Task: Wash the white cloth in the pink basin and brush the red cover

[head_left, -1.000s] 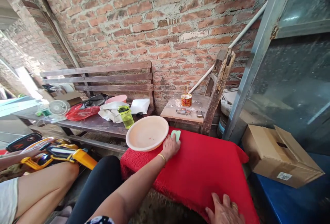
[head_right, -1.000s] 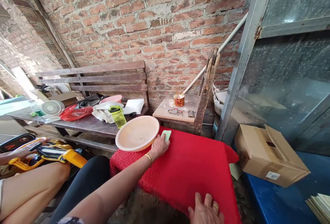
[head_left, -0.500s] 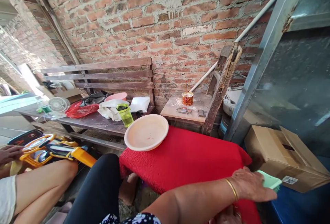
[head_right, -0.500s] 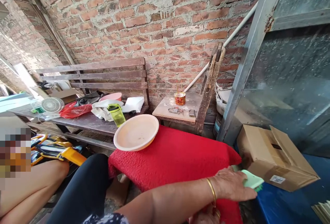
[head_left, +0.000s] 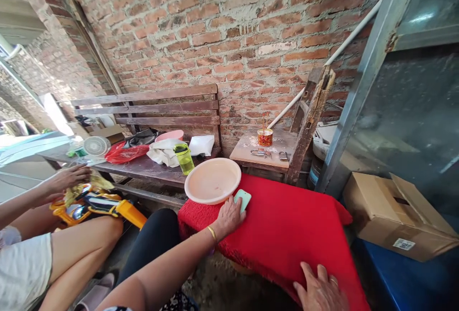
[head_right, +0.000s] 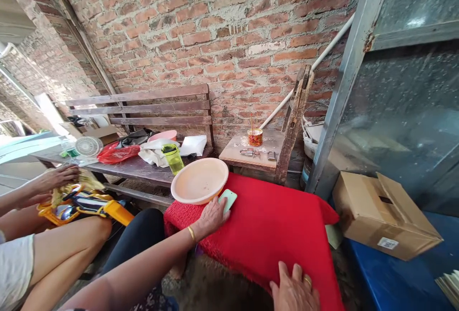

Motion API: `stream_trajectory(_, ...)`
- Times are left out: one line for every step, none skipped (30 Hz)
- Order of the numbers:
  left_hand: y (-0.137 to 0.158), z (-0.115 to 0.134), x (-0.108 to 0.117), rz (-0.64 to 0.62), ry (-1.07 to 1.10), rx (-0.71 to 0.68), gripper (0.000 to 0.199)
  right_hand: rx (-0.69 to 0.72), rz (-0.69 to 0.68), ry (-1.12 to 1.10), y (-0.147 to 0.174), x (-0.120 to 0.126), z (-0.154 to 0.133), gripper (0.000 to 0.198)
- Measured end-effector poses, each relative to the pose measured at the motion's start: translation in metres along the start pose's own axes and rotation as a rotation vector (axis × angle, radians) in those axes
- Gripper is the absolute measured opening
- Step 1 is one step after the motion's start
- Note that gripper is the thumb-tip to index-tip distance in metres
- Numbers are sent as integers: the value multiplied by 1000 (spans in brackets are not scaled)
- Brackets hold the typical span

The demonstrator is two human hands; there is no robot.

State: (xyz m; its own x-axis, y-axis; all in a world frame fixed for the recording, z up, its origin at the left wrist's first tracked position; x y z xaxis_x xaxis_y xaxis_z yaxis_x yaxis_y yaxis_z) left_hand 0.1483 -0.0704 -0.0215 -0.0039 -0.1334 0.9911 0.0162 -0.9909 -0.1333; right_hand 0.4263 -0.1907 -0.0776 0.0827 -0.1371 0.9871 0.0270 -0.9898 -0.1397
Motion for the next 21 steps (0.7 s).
stream_trajectory(3,1,-4,-24,-7,13,46,-6,-9,-15,-1,-2,3,42)
stream_trajectory(5,7,-6,-46,-3,27,47,-18,-20,-43,-2,-4,7,42)
stream_trajectory(7,17,-8,-65,14,37,47,-37,-24,-84,-3,-4,11,43)
stream_trajectory(7,30,-8,-79,39,35,48,-63,-13,-139,-4,-3,16,45)
stream_trajectory(8,47,-8,-92,69,19,49,-96,20,-205,-6,0,21,47)
stream_trajectory(8,66,-8,-106,103,-11,50,-135,75,-276,-6,7,26,50)
stream_trajectory(10,87,-8,-118,137,-52,51,-182,147,-348,-6,15,32,52)
stream_trajectory(12,108,-8,-125,170,-99,52,-239,223,-413,-5,24,38,54)
stream_trajectory(16,130,-8,-133,201,-149,54,-303,296,-471,-4,33,44,55)
stream_trajectory(20,152,-9,-135,232,-201,56,-368,360,-523,-1,42,49,55)
stream_trajectory(26,172,-10,-148,262,-255,58,-430,415,-568,2,50,54,55)
stream_trajectory(33,192,-11,-162,295,-317,60,-485,462,-606,5,57,58,55)
stream_trajectory(41,211,-12,-179,327,-385,60,-526,495,-640,7,63,60,54)
stream_trajectory(49,227,-13,-206,358,-461,60,-557,521,-671,9,68,62,52)
stream_trajectory(57,241,-14,-238,390,-537,59,-581,538,-698,11,71,63,51)
stream_trajectory(65,251,-15,-277,419,-602,57,-599,544,-724,12,74,63,50)
stream_trajectory(70,256,-15,-316,448,-644,56,-612,547,-745,12,77,63,50)
stream_trajectory(73,257,-15,-346,478,-654,56,-620,542,-765,12,78,62,50)
stream_trajectory(73,252,-16,-363,503,-629,56,-628,539,-778,12,80,61,51)
stream_trajectory(69,243,-16,-356,519,-576,57,-633,532,-787,12,81,60,51)
stream_trajectory(63,228,-15,-325,525,-510,58,-637,524,-793,11,82,58,52)
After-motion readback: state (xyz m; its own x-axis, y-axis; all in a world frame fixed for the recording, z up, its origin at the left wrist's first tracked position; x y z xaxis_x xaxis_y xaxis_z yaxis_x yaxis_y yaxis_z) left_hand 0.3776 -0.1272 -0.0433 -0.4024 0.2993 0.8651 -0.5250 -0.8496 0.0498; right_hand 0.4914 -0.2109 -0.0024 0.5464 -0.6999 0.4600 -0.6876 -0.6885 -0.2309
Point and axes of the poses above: each hand's wrist, its own y-axis away from the middle knuckle, its own x-axis out of the back of the hand, z = x × y, the point moved 5 cm from there along -y, towards the middle knuckle, and after that the axes turned 10 degrees about z, right-handed, at the moved point
